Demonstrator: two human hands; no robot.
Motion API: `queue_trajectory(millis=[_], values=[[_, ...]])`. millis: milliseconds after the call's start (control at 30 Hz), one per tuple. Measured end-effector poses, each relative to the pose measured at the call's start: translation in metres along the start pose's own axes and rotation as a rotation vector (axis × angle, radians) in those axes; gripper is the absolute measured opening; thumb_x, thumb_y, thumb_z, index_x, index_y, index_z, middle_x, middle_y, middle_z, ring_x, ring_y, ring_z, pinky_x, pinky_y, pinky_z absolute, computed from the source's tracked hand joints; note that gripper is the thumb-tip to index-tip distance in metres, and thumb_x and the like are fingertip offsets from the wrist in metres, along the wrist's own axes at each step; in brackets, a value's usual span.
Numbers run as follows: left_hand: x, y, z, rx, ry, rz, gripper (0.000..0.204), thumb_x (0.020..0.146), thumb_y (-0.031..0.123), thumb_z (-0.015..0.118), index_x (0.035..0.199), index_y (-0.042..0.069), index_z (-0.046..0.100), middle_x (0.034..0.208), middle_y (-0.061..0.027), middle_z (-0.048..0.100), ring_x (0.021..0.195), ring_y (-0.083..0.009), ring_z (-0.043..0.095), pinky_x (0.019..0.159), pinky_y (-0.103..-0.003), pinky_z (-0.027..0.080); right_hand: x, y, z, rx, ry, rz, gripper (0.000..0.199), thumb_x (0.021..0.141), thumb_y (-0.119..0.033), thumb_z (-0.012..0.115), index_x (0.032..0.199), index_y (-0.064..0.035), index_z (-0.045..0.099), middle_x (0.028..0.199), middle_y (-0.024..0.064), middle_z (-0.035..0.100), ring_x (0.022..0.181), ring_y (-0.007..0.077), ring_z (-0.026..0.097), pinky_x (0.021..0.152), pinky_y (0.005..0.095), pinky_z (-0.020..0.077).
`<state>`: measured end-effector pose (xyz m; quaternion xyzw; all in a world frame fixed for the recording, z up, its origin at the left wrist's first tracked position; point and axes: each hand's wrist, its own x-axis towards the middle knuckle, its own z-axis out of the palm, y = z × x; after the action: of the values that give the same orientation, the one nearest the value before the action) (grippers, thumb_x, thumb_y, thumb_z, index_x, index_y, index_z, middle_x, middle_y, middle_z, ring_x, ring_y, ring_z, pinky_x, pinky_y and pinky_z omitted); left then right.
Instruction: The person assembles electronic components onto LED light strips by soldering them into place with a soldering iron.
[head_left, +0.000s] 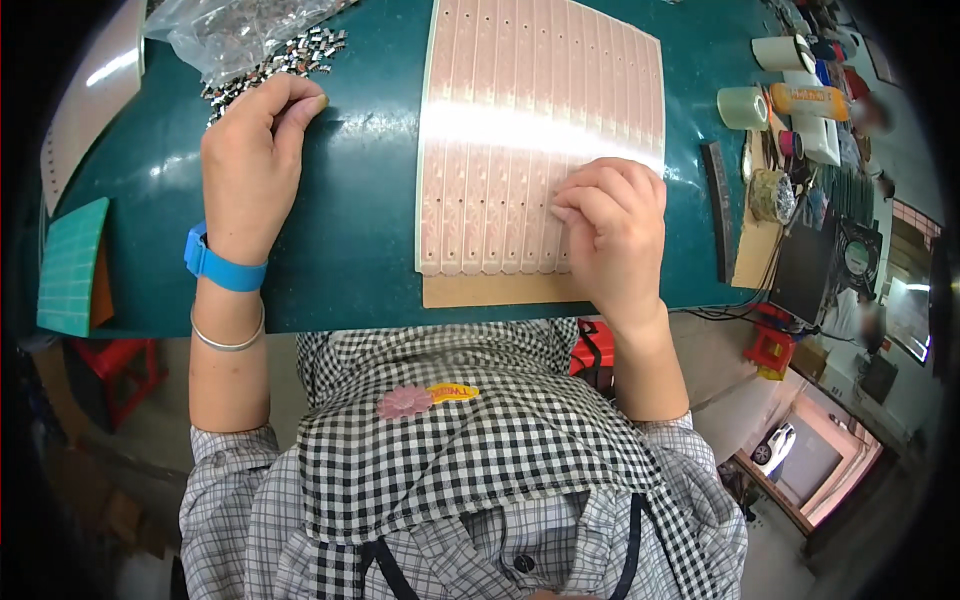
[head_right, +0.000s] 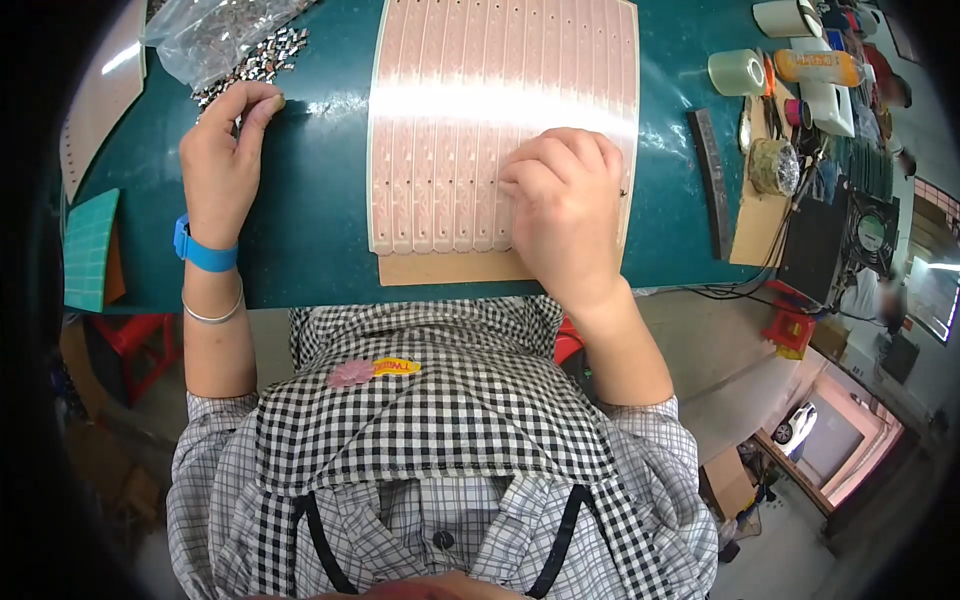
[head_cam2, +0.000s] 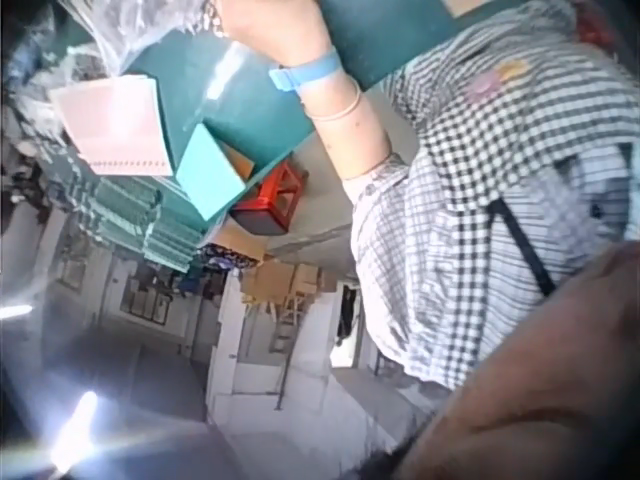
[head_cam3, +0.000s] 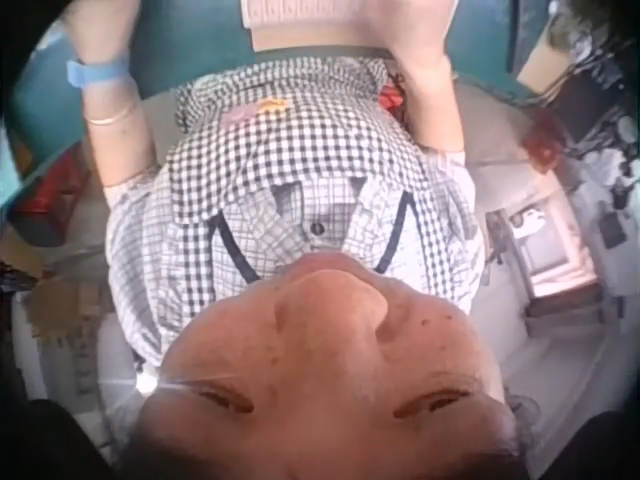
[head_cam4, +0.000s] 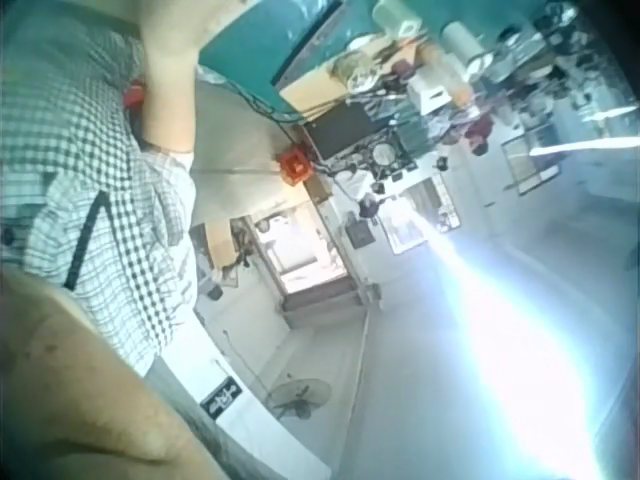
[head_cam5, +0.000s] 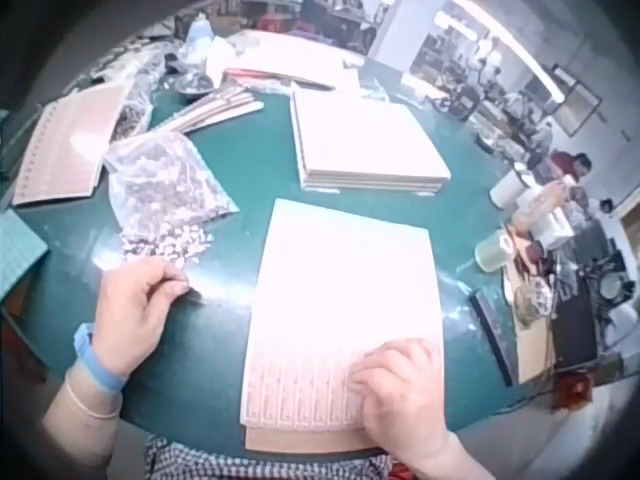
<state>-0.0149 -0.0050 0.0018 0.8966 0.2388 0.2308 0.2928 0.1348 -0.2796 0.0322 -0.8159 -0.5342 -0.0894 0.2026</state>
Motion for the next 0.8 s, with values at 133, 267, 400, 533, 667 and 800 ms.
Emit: queue_trajectory(millis=[133, 267, 400, 533, 667, 800], values=[[0.000, 0.000, 0.001, -0.052, 0.023, -0.009, 0.009, 0.096, 0.006, 0.066, 0.103, 0.001, 0.070, 0.086, -0.0073, 0.071, 0.079, -0.0135, 0.066, 0.074, -0.026, 0.052, -0.003, 0.004, 0.003, 0.039, -0.011, 0.019, 0.013, 0.068, 0.001, 0.070, 0.074, -0.0087, 0.065, 0.085, 0.0009, 0.065, 0.092, 0.0236, 0.062, 0.091, 0.0419, 0.0433], [0.001, 0.003, 0.002, -0.109, 0.069, 0.029, 0.012, 0.098, 0.005, 0.063, 0.106, 0.001, 0.070, 0.086, -0.0061, 0.070, 0.079, -0.0110, 0.064, 0.074, -0.025, 0.051, 0.000, -0.002, 0.006, -0.002, -0.026, -0.022, 0.013, 0.068, 0.002, 0.070, 0.074, -0.0085, 0.065, 0.083, 0.0013, 0.064, 0.091, 0.0231, 0.062, 0.096, 0.0442, 0.0436], [0.000, 0.004, -0.002, -0.173, 0.043, 0.000, 0.013, 0.099, 0.005, 0.062, 0.107, -0.001, 0.071, 0.088, -0.0052, 0.071, 0.080, -0.0098, 0.063, 0.075, -0.024, 0.050, -0.004, -0.002, 0.006, -0.016, -0.040, -0.013, 0.013, 0.068, 0.003, 0.069, 0.074, -0.0085, 0.066, 0.082, 0.0017, 0.064, 0.091, 0.0227, 0.063, 0.100, 0.0463, 0.0431], [-0.002, 0.015, -0.006, -0.406, 0.006, -0.062, 0.012, 0.098, 0.006, 0.063, 0.104, -0.001, 0.071, 0.089, -0.0068, 0.074, 0.076, -0.0107, 0.065, 0.071, -0.025, 0.052, -0.005, -0.002, 0.003, -0.027, -0.021, 0.021, 0.014, 0.070, 0.003, 0.074, 0.076, -0.0084, 0.067, 0.084, 0.0007, 0.066, 0.087, 0.0227, 0.064, 0.101, 0.0453, 0.0431], [-0.016, 0.037, -0.020, -0.763, -0.129, -0.162, 0.015, 0.100, 0.004, 0.060, 0.109, -0.005, 0.068, 0.096, -0.0097, 0.074, 0.083, -0.0111, 0.066, 0.077, -0.025, 0.053, 0.003, 0.005, -0.012, 0.192, -0.062, 0.097, 0.015, 0.069, 0.001, 0.075, 0.082, -0.0069, 0.071, 0.087, 0.0042, 0.068, 0.089, 0.0247, 0.064, 0.094, 0.0407, 0.0478], [-0.032, 0.063, -0.021, -1.084, -0.288, -0.293, 0.014, 0.100, 0.001, 0.057, 0.109, -0.005, 0.066, 0.100, -0.0140, 0.074, 0.084, -0.0137, 0.067, 0.081, -0.027, 0.055, 0.009, 0.003, -0.040, 0.332, 0.074, 0.175, 0.021, 0.069, 0.001, 0.081, 0.088, -0.0047, 0.074, 0.092, 0.0072, 0.071, 0.091, 0.0245, 0.066, 0.077, 0.0356, 0.0536]])
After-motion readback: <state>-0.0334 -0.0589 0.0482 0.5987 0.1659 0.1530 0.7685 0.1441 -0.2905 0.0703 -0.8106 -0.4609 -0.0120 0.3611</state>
